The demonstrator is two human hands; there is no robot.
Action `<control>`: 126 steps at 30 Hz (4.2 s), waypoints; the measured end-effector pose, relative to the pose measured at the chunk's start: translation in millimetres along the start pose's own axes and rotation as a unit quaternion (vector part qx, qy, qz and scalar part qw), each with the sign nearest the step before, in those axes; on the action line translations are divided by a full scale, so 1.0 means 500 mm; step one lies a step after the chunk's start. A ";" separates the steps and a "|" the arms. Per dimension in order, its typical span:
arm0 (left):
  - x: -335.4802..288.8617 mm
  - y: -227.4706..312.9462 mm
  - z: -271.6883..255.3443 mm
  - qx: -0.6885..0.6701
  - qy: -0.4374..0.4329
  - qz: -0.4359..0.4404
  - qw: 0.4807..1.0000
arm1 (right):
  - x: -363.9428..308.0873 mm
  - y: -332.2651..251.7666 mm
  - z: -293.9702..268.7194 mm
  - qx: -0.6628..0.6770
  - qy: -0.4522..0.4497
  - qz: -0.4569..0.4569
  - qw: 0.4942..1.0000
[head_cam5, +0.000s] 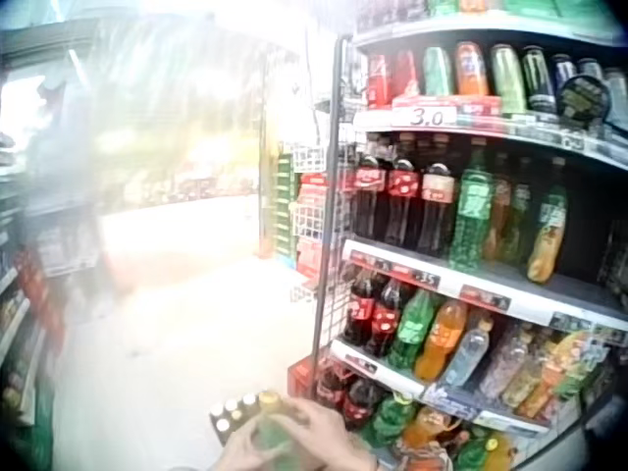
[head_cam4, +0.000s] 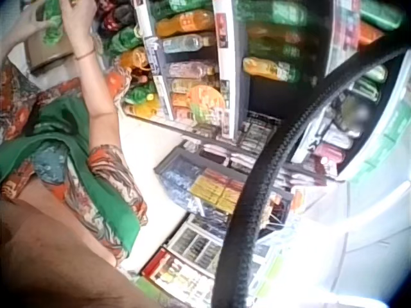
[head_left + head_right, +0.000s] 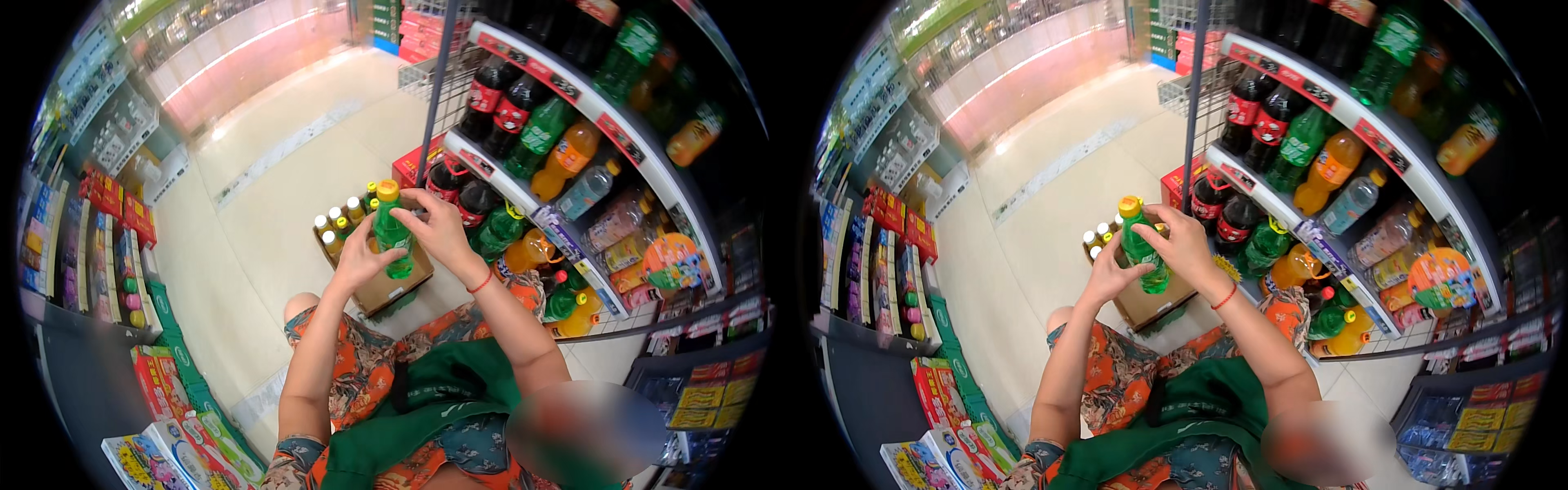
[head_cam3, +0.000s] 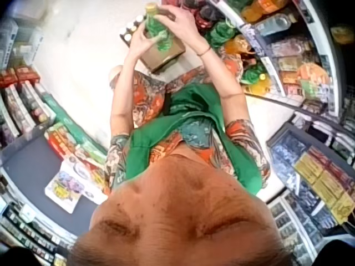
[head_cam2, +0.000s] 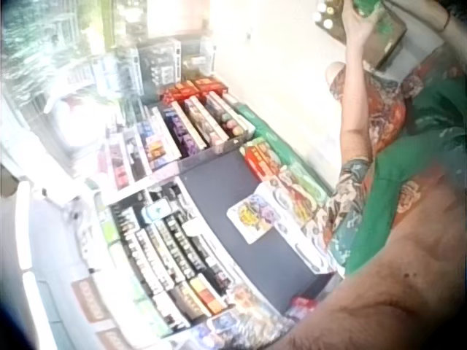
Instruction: The person sits on the floor and restocks a beverage shelf by taking various plastic bottles of soda and tea from a cardboard box. They place the bottles on the shelf, arranging them by type and color, and occasionally adjust the bottles to align them properly.
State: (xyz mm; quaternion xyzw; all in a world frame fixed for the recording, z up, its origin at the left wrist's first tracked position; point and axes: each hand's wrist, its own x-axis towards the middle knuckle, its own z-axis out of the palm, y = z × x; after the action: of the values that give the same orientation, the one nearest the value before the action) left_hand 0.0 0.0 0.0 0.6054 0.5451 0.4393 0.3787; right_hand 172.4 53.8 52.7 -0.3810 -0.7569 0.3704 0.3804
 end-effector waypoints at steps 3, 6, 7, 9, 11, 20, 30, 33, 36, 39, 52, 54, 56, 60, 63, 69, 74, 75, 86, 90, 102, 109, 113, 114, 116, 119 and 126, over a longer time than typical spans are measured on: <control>0.022 0.061 0.005 -0.049 -0.027 0.012 0.998 | -0.033 -0.029 -0.044 0.073 0.039 -0.025 0.996; -0.005 0.150 0.045 -0.166 -0.065 0.010 0.984 | -0.124 -0.063 -0.110 0.112 0.029 0.000 0.993; 0.000 0.176 0.051 -0.173 -0.077 0.024 0.982 | -0.143 -0.061 -0.126 0.100 0.030 -0.008 0.994; 0.007 0.221 0.062 -0.185 -0.099 0.049 0.976 | -0.176 -0.053 -0.146 0.079 0.029 -0.023 0.996; 0.008 0.272 0.075 -0.189 -0.107 0.068 0.974 | -0.201 -0.062 -0.164 0.091 0.025 -0.001 0.995; 0.039 0.409 0.157 -0.214 -0.101 0.144 0.961 | -0.232 -0.104 -0.230 0.155 0.152 -0.026 0.976; 0.038 0.469 0.224 -0.130 -0.155 0.181 0.962 | -0.239 -0.136 -0.355 0.101 0.247 -0.071 0.961; 0.061 0.475 0.247 -0.122 -0.143 0.211 0.959 | -0.232 -0.145 -0.380 0.032 0.275 -0.094 0.956; 0.082 0.501 0.261 -0.137 -0.153 0.228 0.952 | -0.212 -0.147 -0.400 0.026 0.298 -0.106 0.948; 0.108 0.520 0.274 -0.181 -0.154 0.231 0.944 | -0.179 -0.151 -0.418 0.006 0.320 -0.125 0.939; 0.205 0.589 0.314 -0.247 -0.147 0.241 0.927 | -0.118 -0.159 -0.484 -0.054 0.346 -0.127 0.928; 0.208 0.599 0.325 -0.245 -0.145 0.253 0.925 | -0.122 -0.163 -0.497 -0.051 0.353 -0.134 0.925; 0.205 0.616 0.330 -0.239 -0.154 0.262 0.922 | -0.130 -0.173 -0.512 -0.047 0.352 -0.130 0.926; 0.214 0.644 0.355 -0.234 -0.170 0.261 0.921 | -0.154 -0.206 -0.543 -0.062 0.373 -0.096 0.921; 0.211 0.678 0.370 -0.260 -0.209 0.231 0.914 | -0.167 -0.229 -0.579 -0.098 0.391 -0.054 0.914; 0.228 0.751 0.392 -0.187 -0.240 0.196 0.932 | -0.167 -0.246 -0.651 -0.175 0.421 -0.023 0.890; 0.299 0.771 0.445 -0.151 -0.171 0.208 0.951 | -0.145 -0.259 -0.699 -0.205 0.440 -0.008 0.874; 0.304 0.778 0.448 -0.153 -0.178 0.210 0.949 | -0.139 -0.255 -0.712 -0.219 0.446 -0.008 0.868; 0.354 0.816 0.477 -0.177 -0.177 0.270 0.930 | -0.083 -0.221 -0.765 -0.171 0.459 -0.032 0.871; 0.383 0.822 0.491 -0.192 -0.189 0.297 0.916 | -0.061 -0.200 -0.788 -0.187 0.459 -0.070 0.866; 0.412 0.767 0.525 -0.232 -0.162 0.311 0.907 | -0.039 -0.149 -0.774 -0.199 0.447 -0.048 0.871; 0.399 0.738 0.523 -0.188 -0.127 0.327 0.917 | -0.044 -0.132 -0.775 -0.223 0.454 -0.021 0.862; 0.385 0.700 0.486 -0.150 -0.007 0.372 0.916 | -0.081 -0.149 -0.709 -0.308 0.509 -0.126 0.794; 0.384 0.691 0.470 -0.150 0.027 0.384 0.910 | -0.091 -0.166 -0.678 -0.260 0.504 -0.168 0.807; 0.394 0.672 0.457 -0.144 0.084 0.400 0.901 | -0.088 -0.169 -0.626 -0.141 0.462 -0.202 0.852; 0.420 0.653 0.450 -0.172 0.103 0.337 0.920 | -0.034 -0.131 -0.591 -0.038 0.393 -0.144 0.907; 0.475 0.627 0.429 -0.122 0.015 0.294 0.948 | 0.090 -0.120 -0.624 -0.013 0.398 -0.002 0.917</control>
State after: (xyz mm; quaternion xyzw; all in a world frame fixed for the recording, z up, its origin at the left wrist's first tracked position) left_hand 310.0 202.9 251.9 0.6813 0.2908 0.6032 0.2956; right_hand 403.8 150.8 252.9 -0.5004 -0.5483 0.1777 0.6461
